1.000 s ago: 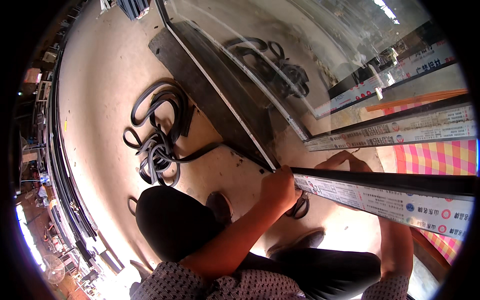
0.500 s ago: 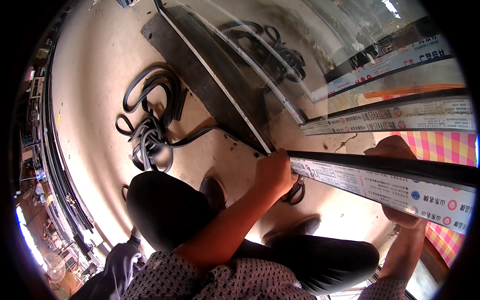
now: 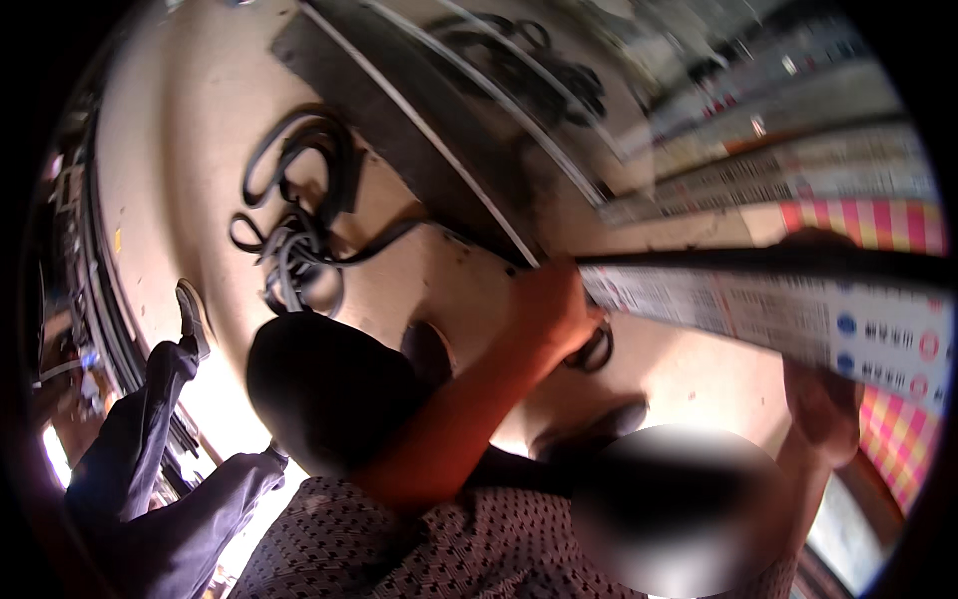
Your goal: The person installs a black rubber seal strip into the groove of a metal window frame. They use scissors to cut the seal to length and then press it into the frame by hand, ensuring it fits snugly along the edges.
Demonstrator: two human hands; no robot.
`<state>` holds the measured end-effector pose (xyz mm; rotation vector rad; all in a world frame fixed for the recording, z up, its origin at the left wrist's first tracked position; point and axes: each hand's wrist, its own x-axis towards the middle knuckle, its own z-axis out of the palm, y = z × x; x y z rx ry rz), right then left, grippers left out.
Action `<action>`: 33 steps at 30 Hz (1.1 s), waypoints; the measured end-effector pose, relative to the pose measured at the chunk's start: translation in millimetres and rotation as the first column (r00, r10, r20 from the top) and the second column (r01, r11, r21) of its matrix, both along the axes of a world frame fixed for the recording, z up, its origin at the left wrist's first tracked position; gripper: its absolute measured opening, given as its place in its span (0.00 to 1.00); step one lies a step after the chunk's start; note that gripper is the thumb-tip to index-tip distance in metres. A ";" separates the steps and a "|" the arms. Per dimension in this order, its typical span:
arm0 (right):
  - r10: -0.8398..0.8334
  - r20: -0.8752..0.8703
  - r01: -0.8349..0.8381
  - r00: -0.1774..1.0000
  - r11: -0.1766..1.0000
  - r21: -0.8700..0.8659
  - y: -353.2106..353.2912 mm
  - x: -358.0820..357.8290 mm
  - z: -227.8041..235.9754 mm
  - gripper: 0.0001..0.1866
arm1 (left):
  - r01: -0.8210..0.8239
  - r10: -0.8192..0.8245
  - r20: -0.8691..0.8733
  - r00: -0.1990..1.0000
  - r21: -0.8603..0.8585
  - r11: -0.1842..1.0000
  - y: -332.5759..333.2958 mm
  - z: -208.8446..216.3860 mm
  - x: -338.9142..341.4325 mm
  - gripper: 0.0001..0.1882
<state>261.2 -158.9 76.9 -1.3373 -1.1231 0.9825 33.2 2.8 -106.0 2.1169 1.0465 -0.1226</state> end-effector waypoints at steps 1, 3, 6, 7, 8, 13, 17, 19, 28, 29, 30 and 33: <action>-0.022 -0.004 0.022 1.000 0.999 -0.028 -9.3 3.5 -9.0 0.44 | -0.004 0.003 0.015 1.000 0.030 1.000 -0.7 2.4 -1.6 0.30; -0.079 0.057 0.085 0.995 0.989 -0.117 -28.1 16.6 -34.2 0.39 | -0.012 0.009 0.035 0.999 0.067 0.998 3.6 18.2 -2.6 0.29; -0.101 0.241 0.169 0.965 0.945 -0.280 -47.4 30.8 -76.6 0.33 | 0.020 -0.028 0.096 0.995 0.088 0.996 6.9 41.2 1.6 0.27; -0.092 0.278 0.184 0.956 0.928 -0.324 -48.9 31.3 -95.9 0.31 | 0.038 -0.046 0.100 0.994 0.080 0.996 7.0 49.4 1.0 0.25; -0.055 0.324 0.177 0.945 0.916 -0.361 -45.7 29.5 -113.5 0.29 | 0.043 -0.064 0.185 0.981 0.119 0.992 5.2 51.7 1.5 0.25; -0.094 0.253 0.233 0.963 0.762 -0.604 2.1 -26.2 -158.1 0.33 | 0.037 -0.143 0.391 0.909 0.267 0.963 1.2 94.4 0.7 0.25; 0.153 0.349 0.180 0.925 0.632 -0.754 4.4 -67.5 -208.7 0.31 | 0.037 -0.151 0.576 0.803 0.206 0.978 2.1 127.9 -0.2 0.29; 0.278 0.383 0.176 0.881 0.558 -0.811 -5.0 -85.1 -229.9 0.31 | 0.043 -0.199 0.604 0.772 0.263 0.964 -2.9 139.3 -6.1 0.39; 0.436 0.442 0.300 0.784 0.357 -0.885 -32.6 -147.1 -305.7 0.33 | 0.040 -0.170 0.638 0.751 0.213 0.976 -3.4 148.6 -23.4 0.34; 0.442 0.443 0.298 0.780 0.360 -0.884 -31.2 -151.6 -312.5 0.33 | 0.057 -0.195 0.629 0.753 0.234 0.971 1.2 152.2 -27.6 0.32; 0.442 0.448 0.302 0.777 0.363 -0.882 -32.5 -154.3 -321.2 0.34 | 0.073 -0.219 0.624 0.750 0.250 0.965 7.8 157.4 -32.3 0.30; 0.428 0.464 0.314 0.775 0.377 -0.872 -37.0 -159.3 -346.7 0.36 | 0.195 -0.324 0.475 0.818 0.301 0.933 30.1 179.5 -48.2 0.21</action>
